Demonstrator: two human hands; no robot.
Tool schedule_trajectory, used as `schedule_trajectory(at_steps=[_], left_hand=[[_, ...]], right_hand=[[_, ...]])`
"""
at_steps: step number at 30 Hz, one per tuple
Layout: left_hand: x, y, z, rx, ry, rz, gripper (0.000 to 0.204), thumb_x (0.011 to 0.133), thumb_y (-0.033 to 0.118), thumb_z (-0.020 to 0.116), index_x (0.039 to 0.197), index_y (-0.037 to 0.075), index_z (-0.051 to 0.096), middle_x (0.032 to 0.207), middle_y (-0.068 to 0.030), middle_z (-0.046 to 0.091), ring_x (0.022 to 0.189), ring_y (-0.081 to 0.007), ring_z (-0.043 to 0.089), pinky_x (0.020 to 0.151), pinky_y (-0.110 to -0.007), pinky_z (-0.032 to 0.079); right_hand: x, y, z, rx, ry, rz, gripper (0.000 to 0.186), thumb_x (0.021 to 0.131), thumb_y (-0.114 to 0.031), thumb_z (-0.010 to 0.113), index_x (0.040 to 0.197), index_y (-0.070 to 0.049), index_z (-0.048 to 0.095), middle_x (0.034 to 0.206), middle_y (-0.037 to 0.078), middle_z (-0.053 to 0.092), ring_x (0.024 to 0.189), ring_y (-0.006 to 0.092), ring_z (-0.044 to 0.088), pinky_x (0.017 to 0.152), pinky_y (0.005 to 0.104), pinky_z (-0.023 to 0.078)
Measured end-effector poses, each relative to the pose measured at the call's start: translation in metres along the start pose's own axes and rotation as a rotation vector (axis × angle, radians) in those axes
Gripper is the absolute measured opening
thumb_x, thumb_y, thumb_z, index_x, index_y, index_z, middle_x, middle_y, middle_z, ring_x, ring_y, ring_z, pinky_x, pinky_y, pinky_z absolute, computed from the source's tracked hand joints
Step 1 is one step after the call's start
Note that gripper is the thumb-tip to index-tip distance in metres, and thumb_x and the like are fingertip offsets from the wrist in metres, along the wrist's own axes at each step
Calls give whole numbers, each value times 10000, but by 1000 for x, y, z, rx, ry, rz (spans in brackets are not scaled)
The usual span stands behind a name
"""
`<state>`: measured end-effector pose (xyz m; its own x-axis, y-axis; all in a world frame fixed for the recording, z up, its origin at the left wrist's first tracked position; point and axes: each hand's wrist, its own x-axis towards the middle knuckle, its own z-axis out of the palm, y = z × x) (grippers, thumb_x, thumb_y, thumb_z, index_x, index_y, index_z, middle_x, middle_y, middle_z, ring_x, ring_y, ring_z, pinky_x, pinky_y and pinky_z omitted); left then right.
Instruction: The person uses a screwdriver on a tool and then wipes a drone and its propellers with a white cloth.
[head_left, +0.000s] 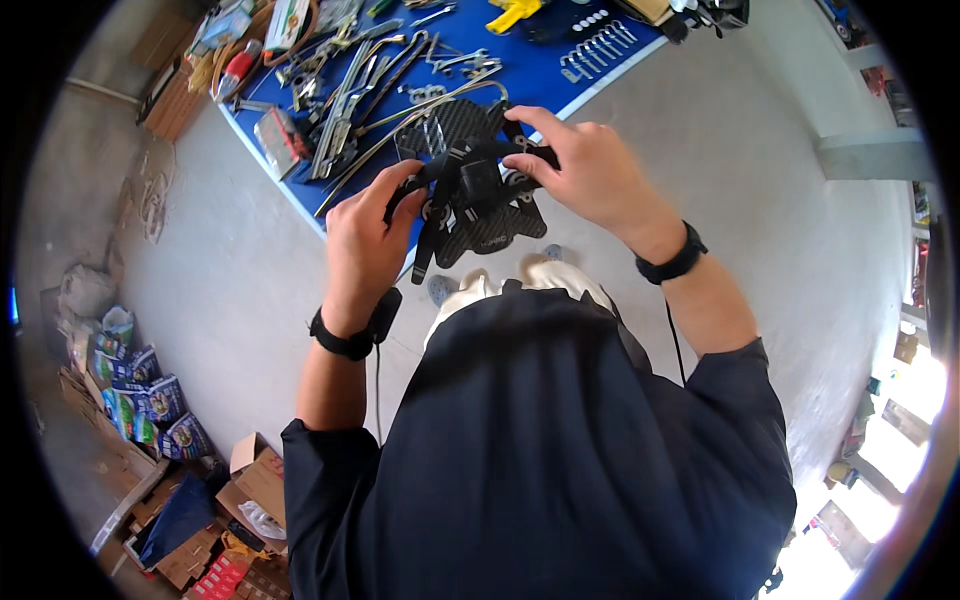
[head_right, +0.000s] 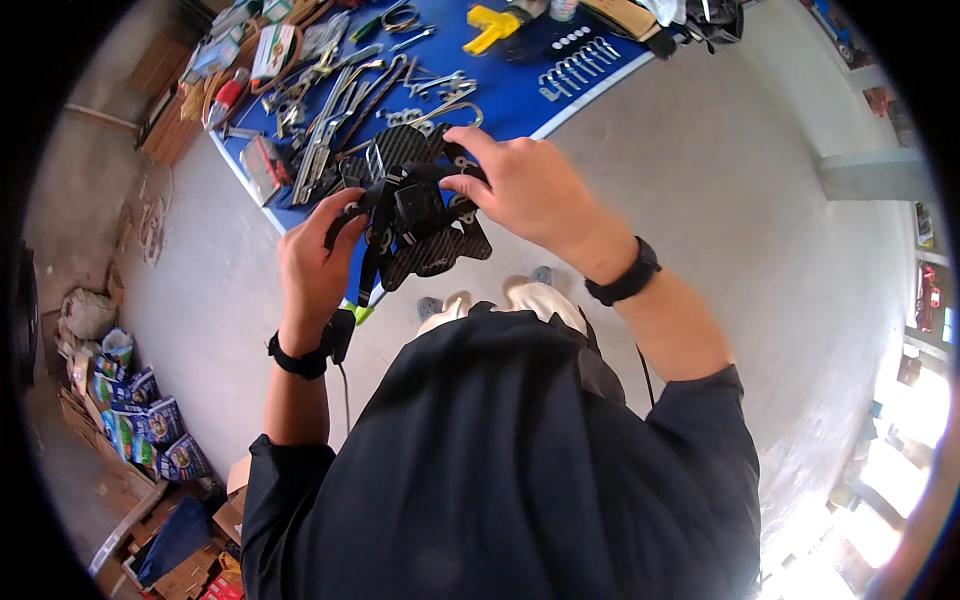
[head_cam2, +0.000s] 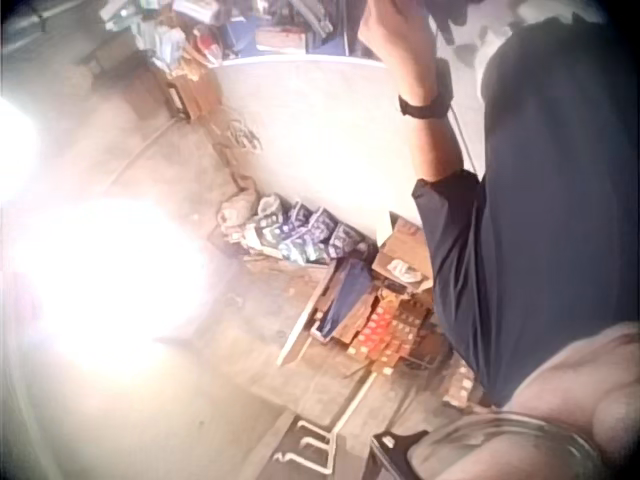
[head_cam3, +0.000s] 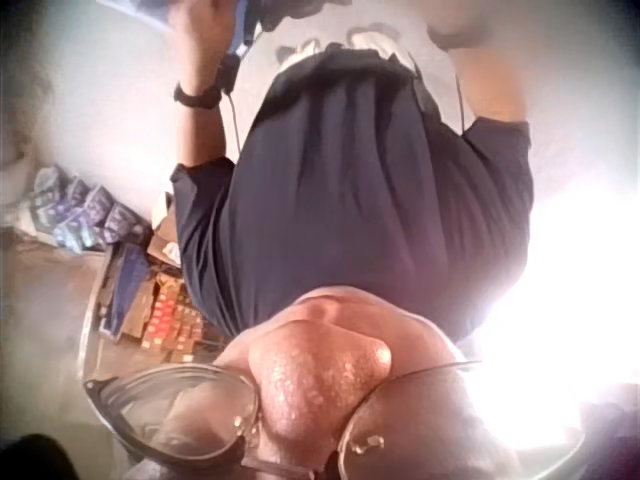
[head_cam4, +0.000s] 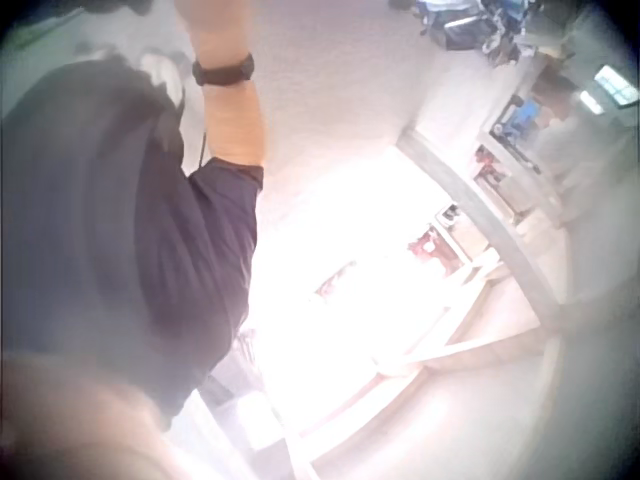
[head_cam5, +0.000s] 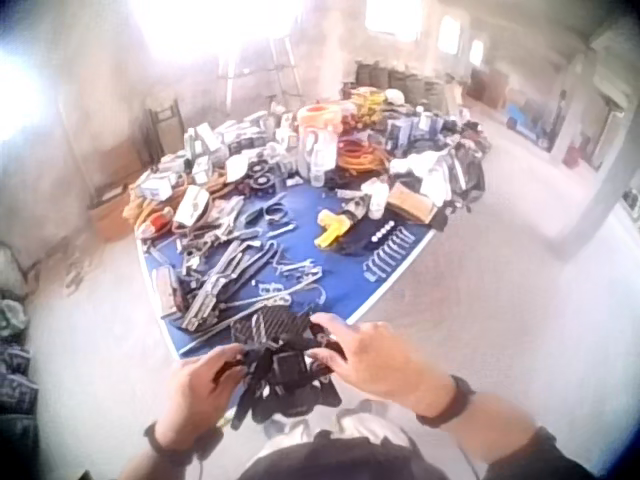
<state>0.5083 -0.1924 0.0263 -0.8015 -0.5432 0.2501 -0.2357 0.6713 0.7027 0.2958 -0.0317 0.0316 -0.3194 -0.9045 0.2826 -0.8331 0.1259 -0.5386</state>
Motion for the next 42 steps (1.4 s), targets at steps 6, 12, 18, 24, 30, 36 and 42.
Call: schedule_trajectory(at_steps=[6,12,18,24,30,36,42], left_hand=[[34,74,93,166,260,-56,341,931,50,689,1268,39,636,762,-143,680,627,-198,657,607,-304,494],[73,103,162,116,372,-131,265,949,101,692,1184,-17,664,783,-144,698,643,-160,628,623,-287,491],[112,110,208,13,246,-265,261,988,149,648,1206,8,630,748,-107,647,632,-170,572,610,-318,455],[166,84,244,-121,124,-403,234,990,222,630,1145,47,644,811,-137,681,697,-257,648,663,-359,499],[231,46,290,-222,49,-424,158,923,163,671,1012,33,675,834,-103,704,723,-199,644,692,-320,504],[293,44,311,-190,85,-270,177,834,78,751,967,16,651,827,-81,637,692,-189,618,665,-289,488],[346,57,299,-189,82,-208,189,843,9,743,1007,-3,651,903,-62,620,749,-123,584,692,-261,487]], right_hand=[[-38,65,-33,-241,159,104,417,976,-307,653,1243,6,585,588,147,623,574,326,667,534,406,539],[-49,117,-64,-220,258,271,298,961,-293,660,1039,-7,679,572,132,612,576,332,660,529,401,537],[-41,172,-80,-7,286,435,335,893,-346,730,933,-14,712,670,143,690,653,336,694,617,429,557],[-11,256,-93,442,-55,679,389,841,-280,797,1056,33,715,774,122,739,616,188,676,568,321,516],[43,347,-89,624,-358,857,354,838,-267,778,986,49,720,669,67,658,557,133,628,510,298,475],[93,404,-93,801,-469,916,420,886,-324,759,1087,33,669,814,68,702,597,141,636,495,280,492],[145,438,-121,1027,-525,921,364,892,-320,746,1139,-72,646,944,33,705,779,125,688,637,279,544]])
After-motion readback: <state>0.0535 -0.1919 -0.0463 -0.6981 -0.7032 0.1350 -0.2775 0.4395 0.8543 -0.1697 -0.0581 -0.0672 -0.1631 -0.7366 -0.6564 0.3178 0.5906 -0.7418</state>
